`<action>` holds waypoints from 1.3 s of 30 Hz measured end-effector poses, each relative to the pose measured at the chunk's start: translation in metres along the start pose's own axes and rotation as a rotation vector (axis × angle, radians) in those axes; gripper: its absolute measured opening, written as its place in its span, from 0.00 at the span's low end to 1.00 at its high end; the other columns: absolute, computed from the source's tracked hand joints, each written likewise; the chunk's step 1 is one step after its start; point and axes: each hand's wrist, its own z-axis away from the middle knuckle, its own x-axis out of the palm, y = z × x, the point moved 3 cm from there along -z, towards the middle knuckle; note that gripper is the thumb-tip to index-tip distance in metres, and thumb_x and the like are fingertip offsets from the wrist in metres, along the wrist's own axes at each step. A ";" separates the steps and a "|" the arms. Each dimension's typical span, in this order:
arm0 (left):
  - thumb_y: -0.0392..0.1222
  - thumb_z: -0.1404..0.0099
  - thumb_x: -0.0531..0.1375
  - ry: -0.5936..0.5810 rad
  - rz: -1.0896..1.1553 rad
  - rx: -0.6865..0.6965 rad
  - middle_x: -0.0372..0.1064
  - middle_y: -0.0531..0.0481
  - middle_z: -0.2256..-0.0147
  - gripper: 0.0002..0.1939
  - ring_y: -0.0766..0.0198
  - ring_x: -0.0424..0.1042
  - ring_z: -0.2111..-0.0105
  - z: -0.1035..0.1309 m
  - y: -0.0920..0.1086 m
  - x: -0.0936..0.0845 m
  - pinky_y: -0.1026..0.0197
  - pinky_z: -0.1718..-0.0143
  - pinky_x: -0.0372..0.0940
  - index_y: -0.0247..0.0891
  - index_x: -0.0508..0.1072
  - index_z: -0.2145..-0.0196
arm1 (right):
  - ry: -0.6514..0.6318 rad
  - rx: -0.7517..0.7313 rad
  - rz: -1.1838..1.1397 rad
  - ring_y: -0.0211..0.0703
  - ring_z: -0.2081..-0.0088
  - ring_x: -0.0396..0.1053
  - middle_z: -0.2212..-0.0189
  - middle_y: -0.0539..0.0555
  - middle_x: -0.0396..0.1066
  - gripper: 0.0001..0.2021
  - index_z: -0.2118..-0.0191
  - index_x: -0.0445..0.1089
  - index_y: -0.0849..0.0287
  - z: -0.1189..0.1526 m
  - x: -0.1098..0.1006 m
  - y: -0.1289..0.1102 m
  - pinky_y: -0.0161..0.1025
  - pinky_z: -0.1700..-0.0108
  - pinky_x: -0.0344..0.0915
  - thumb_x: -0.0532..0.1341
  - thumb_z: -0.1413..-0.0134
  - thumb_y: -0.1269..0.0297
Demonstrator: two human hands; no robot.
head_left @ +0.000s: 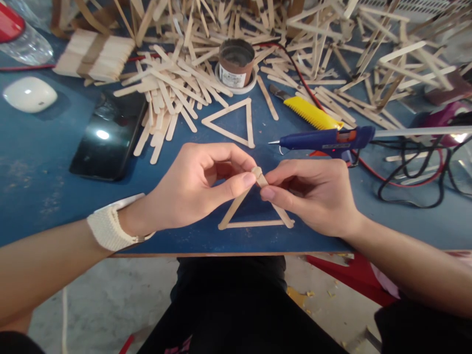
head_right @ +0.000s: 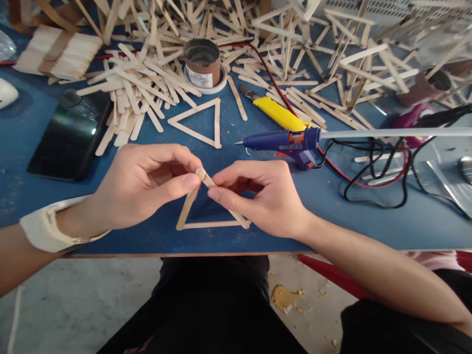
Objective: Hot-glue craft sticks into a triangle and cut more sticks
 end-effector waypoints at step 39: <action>0.49 0.27 0.82 0.339 0.129 0.031 0.80 0.52 0.69 0.10 0.62 0.78 0.69 -0.013 -0.015 -0.029 0.58 0.66 0.73 0.44 0.89 0.61 | 0.145 0.018 0.053 0.39 0.78 0.72 0.75 0.49 0.80 0.19 0.67 0.86 0.51 -0.002 -0.022 -0.002 0.40 0.76 0.71 0.86 0.37 0.43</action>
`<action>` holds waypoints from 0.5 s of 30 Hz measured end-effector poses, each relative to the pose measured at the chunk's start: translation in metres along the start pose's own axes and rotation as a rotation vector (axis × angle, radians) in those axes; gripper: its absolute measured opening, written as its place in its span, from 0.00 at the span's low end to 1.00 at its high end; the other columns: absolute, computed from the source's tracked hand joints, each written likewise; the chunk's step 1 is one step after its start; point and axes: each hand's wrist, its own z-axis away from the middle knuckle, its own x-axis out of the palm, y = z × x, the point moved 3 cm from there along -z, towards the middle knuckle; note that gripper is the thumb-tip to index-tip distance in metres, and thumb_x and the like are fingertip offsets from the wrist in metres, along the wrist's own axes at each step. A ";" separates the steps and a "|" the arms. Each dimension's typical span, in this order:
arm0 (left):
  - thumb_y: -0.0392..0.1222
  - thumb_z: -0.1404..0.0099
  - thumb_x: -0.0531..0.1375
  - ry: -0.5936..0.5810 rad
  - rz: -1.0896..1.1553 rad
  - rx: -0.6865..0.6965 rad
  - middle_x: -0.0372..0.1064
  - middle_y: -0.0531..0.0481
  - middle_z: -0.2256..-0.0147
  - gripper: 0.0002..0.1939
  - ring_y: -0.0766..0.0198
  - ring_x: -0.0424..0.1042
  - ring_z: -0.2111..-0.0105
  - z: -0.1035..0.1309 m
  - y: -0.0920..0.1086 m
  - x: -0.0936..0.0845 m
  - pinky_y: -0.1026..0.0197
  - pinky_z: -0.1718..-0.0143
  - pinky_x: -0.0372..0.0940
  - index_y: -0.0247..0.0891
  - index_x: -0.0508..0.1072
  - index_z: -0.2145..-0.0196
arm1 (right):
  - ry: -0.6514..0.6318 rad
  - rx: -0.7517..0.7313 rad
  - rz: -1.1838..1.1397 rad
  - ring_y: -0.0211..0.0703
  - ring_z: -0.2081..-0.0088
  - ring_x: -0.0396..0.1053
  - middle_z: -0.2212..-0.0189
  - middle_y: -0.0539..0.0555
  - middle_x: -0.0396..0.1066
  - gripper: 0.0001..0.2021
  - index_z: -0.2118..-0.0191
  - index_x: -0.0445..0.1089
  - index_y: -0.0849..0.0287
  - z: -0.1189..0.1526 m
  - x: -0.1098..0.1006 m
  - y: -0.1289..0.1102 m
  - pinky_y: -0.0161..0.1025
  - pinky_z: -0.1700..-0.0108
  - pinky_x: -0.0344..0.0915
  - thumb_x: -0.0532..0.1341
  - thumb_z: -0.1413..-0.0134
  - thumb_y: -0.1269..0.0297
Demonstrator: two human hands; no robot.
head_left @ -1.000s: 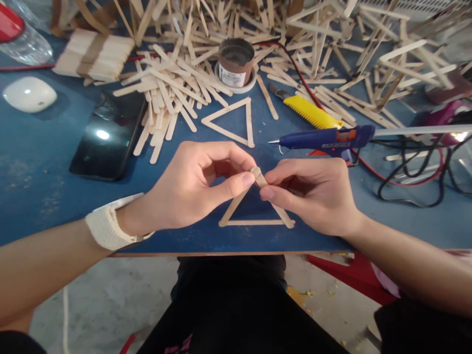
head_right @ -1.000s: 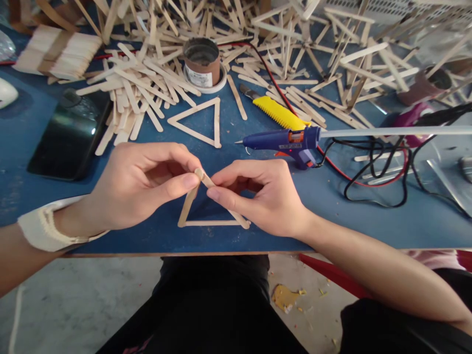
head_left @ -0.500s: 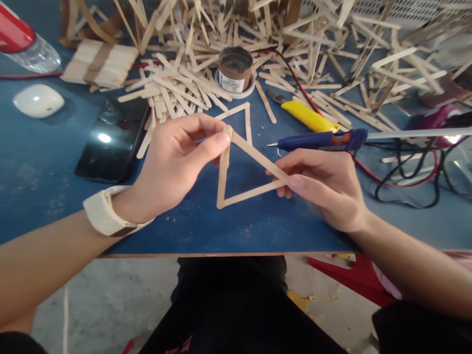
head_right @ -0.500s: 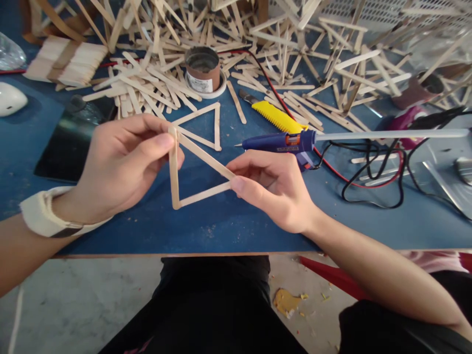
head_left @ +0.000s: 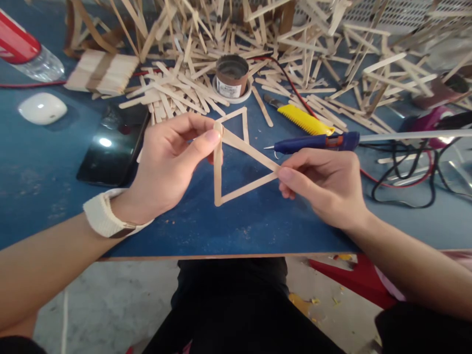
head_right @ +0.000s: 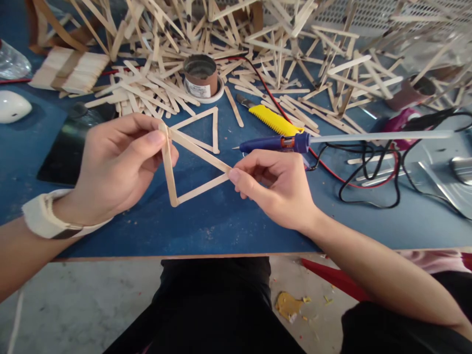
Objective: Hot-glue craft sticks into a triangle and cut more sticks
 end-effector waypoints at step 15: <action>0.49 0.28 0.83 0.010 0.047 -0.014 0.80 0.54 0.69 0.09 0.64 0.78 0.69 -0.002 -0.001 0.001 0.62 0.66 0.78 0.48 0.89 0.62 | 0.075 -0.031 0.015 0.41 0.77 0.72 0.75 0.48 0.80 0.18 0.66 0.84 0.47 0.005 0.002 0.001 0.44 0.75 0.73 0.84 0.34 0.43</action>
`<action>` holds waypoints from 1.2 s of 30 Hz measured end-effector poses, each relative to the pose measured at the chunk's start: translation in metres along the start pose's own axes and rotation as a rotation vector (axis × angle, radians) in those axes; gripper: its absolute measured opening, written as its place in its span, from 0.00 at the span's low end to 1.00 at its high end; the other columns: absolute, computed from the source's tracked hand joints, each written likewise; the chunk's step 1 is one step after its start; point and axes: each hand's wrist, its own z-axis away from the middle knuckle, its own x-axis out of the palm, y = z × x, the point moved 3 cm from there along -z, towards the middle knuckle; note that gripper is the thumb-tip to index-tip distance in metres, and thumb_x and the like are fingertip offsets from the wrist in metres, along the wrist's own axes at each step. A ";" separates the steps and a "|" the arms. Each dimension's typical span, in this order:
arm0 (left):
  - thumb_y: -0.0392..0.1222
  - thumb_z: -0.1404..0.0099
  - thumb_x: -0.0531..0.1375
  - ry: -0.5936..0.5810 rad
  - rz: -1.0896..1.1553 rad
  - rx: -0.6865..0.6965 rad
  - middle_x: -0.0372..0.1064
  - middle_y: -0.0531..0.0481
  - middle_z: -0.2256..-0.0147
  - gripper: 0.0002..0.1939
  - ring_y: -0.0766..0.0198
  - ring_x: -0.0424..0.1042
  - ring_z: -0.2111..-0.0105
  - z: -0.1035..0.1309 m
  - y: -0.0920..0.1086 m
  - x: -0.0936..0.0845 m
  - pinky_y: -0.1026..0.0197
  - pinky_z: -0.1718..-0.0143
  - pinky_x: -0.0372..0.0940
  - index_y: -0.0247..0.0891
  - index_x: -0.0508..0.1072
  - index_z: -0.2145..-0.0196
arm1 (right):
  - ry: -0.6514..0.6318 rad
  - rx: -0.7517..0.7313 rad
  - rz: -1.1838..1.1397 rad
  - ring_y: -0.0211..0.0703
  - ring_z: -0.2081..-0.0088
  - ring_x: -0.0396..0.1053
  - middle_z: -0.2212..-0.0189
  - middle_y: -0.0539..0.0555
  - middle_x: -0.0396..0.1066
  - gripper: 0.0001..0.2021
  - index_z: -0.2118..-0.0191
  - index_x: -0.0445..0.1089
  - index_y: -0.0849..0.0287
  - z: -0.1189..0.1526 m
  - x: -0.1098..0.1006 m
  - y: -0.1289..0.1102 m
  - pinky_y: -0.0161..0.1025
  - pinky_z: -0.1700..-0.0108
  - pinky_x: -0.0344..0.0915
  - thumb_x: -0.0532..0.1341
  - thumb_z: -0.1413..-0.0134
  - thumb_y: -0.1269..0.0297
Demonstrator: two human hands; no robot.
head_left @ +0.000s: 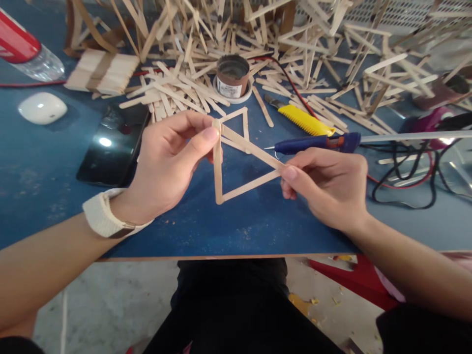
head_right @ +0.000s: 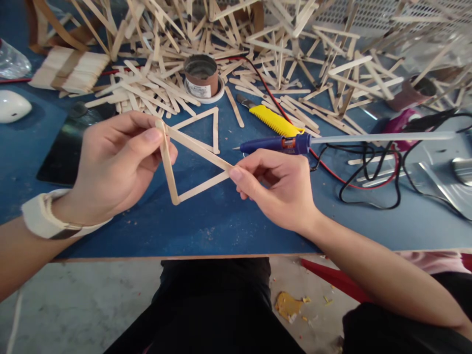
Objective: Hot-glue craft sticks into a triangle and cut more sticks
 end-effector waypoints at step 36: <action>0.45 0.21 0.78 -0.163 -0.130 0.225 0.81 0.54 0.64 0.07 0.67 0.80 0.68 0.014 0.017 0.007 0.62 0.66 0.78 0.44 0.86 0.56 | -0.181 -0.163 0.064 0.44 0.73 0.74 0.72 0.49 0.80 0.16 0.66 0.81 0.49 0.002 -0.004 0.001 0.45 0.72 0.67 0.84 0.34 0.54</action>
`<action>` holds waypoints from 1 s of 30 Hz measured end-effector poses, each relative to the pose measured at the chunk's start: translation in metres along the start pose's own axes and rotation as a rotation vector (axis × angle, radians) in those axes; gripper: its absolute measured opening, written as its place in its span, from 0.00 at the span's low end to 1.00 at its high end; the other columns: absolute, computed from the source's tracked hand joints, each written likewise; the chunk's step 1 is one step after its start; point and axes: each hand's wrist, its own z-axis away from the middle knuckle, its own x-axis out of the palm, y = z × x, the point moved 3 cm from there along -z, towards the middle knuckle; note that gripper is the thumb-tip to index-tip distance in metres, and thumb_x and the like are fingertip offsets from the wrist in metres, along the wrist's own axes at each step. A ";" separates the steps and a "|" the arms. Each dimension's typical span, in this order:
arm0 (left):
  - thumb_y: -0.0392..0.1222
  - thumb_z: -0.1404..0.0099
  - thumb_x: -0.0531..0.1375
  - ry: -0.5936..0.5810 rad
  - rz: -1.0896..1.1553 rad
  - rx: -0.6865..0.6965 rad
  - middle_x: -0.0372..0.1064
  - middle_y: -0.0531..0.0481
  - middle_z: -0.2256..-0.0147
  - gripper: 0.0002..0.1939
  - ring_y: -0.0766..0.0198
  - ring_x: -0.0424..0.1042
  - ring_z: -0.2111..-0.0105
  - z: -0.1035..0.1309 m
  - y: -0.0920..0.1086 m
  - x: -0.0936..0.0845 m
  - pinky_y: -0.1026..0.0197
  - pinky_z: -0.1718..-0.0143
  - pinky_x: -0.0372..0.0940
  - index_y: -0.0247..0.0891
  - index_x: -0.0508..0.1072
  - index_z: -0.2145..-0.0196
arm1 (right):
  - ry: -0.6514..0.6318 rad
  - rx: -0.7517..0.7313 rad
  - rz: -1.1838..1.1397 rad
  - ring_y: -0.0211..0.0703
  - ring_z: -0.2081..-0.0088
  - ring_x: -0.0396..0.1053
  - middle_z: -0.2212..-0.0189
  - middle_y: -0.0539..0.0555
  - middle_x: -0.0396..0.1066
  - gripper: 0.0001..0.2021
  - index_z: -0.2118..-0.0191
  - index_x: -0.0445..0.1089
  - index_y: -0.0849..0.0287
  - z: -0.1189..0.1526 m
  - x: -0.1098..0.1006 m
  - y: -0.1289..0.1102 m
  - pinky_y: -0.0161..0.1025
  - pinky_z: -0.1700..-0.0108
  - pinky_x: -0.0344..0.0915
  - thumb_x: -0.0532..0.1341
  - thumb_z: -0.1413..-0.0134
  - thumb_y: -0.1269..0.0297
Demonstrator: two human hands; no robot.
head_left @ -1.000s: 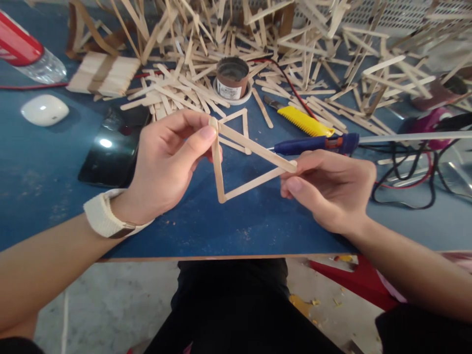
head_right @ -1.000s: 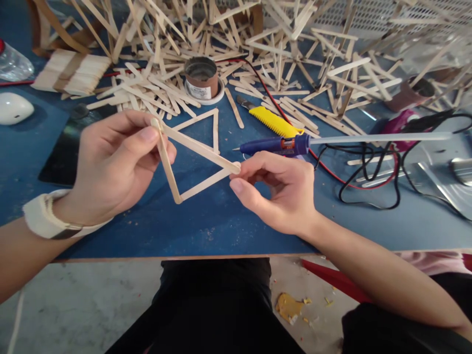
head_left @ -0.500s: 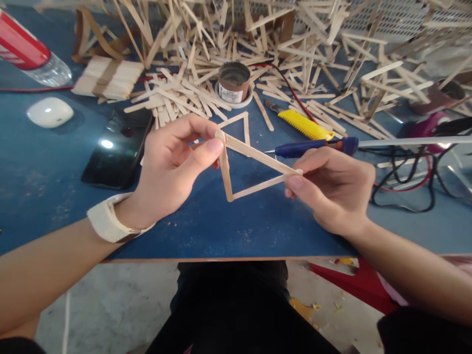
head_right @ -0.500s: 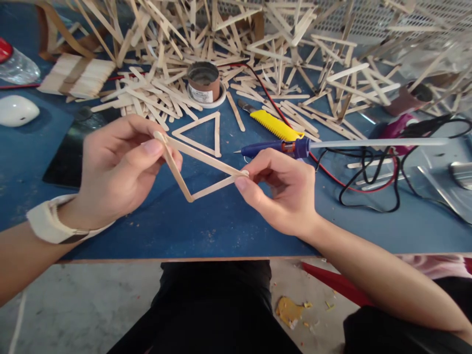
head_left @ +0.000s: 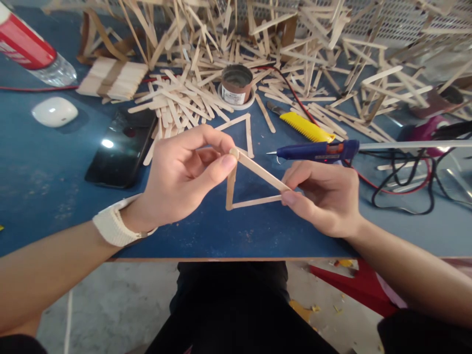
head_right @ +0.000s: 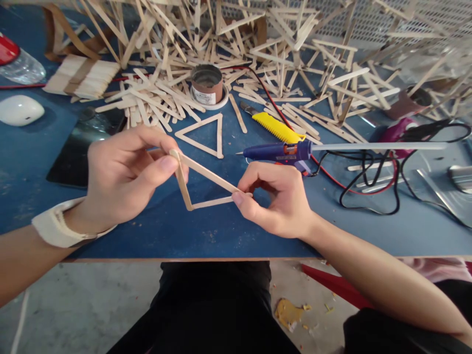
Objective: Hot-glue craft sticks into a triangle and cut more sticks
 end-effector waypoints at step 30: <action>0.47 0.19 0.77 -0.008 -0.084 0.038 0.81 0.53 0.66 0.09 0.66 0.80 0.70 0.001 0.003 -0.001 0.62 0.71 0.75 0.44 0.86 0.57 | 0.021 -0.009 0.013 0.40 0.74 0.73 0.74 0.47 0.79 0.17 0.67 0.80 0.50 0.000 0.001 0.004 0.41 0.73 0.67 0.85 0.35 0.53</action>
